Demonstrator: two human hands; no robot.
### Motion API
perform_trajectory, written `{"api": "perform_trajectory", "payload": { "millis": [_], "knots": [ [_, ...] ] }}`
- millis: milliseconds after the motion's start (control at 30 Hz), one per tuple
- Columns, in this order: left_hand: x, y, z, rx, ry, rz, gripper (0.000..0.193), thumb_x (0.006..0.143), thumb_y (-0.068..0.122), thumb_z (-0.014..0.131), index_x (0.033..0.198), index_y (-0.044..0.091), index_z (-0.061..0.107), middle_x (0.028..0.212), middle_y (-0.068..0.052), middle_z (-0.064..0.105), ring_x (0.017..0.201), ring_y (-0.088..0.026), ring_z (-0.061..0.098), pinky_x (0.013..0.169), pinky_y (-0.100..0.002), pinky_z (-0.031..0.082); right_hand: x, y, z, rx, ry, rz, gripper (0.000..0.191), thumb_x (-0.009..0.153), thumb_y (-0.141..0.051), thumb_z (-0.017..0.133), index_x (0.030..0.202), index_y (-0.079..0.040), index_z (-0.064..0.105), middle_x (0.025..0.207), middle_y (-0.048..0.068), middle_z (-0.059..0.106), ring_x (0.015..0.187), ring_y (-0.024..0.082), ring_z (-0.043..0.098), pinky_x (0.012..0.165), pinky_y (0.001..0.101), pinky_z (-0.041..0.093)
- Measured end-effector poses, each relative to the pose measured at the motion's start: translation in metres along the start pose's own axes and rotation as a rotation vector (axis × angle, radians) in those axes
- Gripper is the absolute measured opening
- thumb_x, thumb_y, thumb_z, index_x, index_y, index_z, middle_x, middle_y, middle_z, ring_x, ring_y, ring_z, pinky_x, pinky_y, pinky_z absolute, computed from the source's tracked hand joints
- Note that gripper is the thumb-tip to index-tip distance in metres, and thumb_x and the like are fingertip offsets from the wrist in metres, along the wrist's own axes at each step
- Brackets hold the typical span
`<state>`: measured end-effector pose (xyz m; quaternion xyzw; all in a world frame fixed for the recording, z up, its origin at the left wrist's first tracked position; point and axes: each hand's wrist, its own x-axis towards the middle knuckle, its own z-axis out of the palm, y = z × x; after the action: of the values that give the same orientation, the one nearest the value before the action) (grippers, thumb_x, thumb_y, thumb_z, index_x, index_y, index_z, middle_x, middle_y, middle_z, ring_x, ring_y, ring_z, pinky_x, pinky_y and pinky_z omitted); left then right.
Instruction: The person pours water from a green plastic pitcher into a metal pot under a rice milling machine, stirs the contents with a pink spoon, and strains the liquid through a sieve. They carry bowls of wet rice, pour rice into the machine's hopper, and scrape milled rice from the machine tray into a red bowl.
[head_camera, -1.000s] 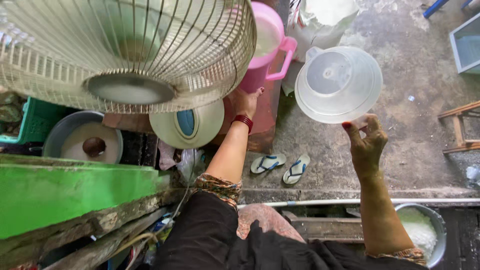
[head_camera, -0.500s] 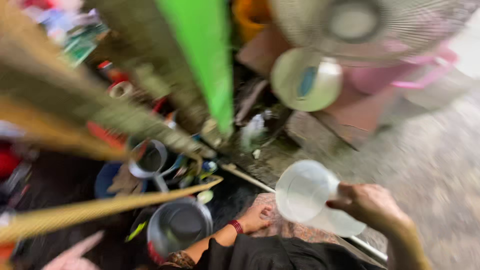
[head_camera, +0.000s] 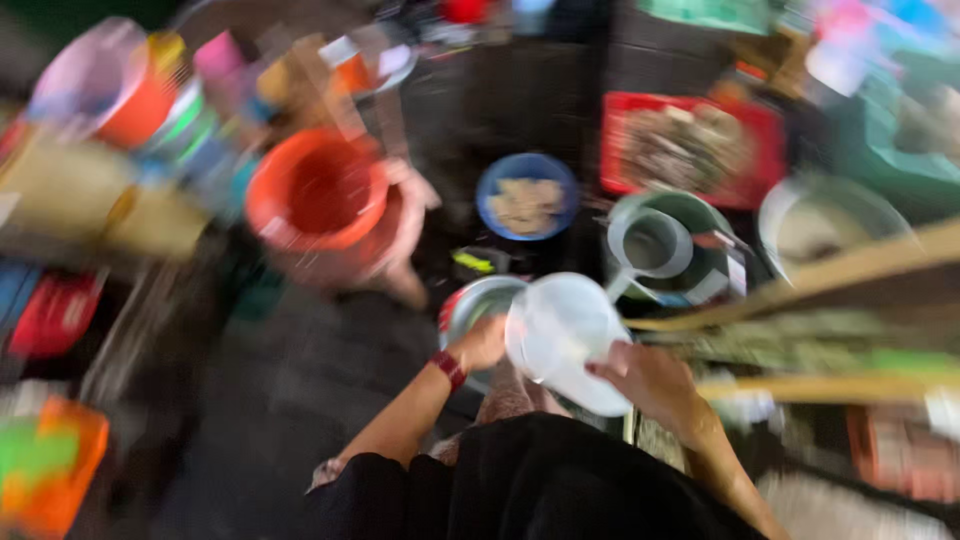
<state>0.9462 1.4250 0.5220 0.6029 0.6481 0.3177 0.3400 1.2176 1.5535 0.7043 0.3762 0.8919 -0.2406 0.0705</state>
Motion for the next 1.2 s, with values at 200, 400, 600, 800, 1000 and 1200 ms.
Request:
{"api": "perform_trajectory", "payload": {
  "millis": [200,400,600,800,1000,1200],
  "knots": [
    [-0.050,-0.014,-0.154,-0.820,0.526,-0.161,0.067,0.095,0.025,0.056,0.157,0.019,0.031,0.142,0.002,0.059,0.127,-0.013,0.054,0.095,-0.033,0.050,0.187,-0.116,0.033,0.639,-0.125,-0.306,0.041,0.087,-0.047,0.069,0.091,-0.007,0.076,0.071,0.005,0.069,0.051,0.019,0.061,0.051,0.0412,0.047],
    [-0.122,-0.045,-0.188,-1.191,0.846,-0.333,0.075,0.092,0.051,0.061,0.155,0.017,0.043,0.144,-0.002,0.054,0.116,-0.018,0.057,0.092,-0.032,0.050,0.275,-0.263,0.100,0.341,-0.117,-0.372,0.044,0.086,-0.050,0.073,0.096,-0.007,0.072,0.073,0.014,0.071,0.060,0.023,0.072,0.064,0.0393,0.056],
    [-0.228,-0.128,-0.254,-1.353,1.103,-0.599,0.072,0.088,0.070,0.058,0.128,0.010,0.061,0.130,-0.003,0.064,0.115,-0.012,0.059,0.088,-0.036,0.049,0.297,-0.460,0.222,0.039,0.022,-0.867,0.034,0.093,-0.036,0.068,0.104,-0.004,0.069,0.099,0.027,0.068,0.089,0.044,0.068,0.078,0.0526,0.055],
    [-0.352,-0.211,-0.333,-1.612,1.489,-0.641,0.055,0.091,0.064,0.059,0.099,0.011,0.070,0.085,-0.001,0.071,0.078,-0.018,0.069,0.066,-0.034,0.057,0.256,-0.631,0.329,0.172,-0.143,-0.998,0.025,0.094,-0.023,0.065,0.110,-0.005,0.063,0.108,0.021,0.063,0.092,0.042,0.067,0.078,0.0502,0.055],
    [-0.472,-0.286,-0.397,-1.681,1.949,-0.617,0.037,0.094,0.038,0.059,0.087,0.004,0.070,0.074,-0.005,0.071,0.061,-0.019,0.067,0.050,-0.038,0.050,0.245,-0.766,0.404,0.304,-0.498,-1.304,0.038,0.084,-0.011,0.068,0.120,0.000,0.064,0.103,0.019,0.067,0.091,0.038,0.069,0.078,0.0453,0.057],
    [-0.573,-0.342,-0.421,-0.988,2.042,-1.288,0.034,0.091,0.033,0.059,0.078,0.008,0.078,0.069,-0.014,0.071,0.058,-0.023,0.062,0.057,-0.041,0.047,0.308,-0.878,0.483,0.304,-0.996,-0.959,0.022,0.088,-0.015,0.071,0.105,-0.003,0.077,0.090,0.010,0.080,0.081,0.017,0.076,0.075,0.0312,0.060]
  ]
}}
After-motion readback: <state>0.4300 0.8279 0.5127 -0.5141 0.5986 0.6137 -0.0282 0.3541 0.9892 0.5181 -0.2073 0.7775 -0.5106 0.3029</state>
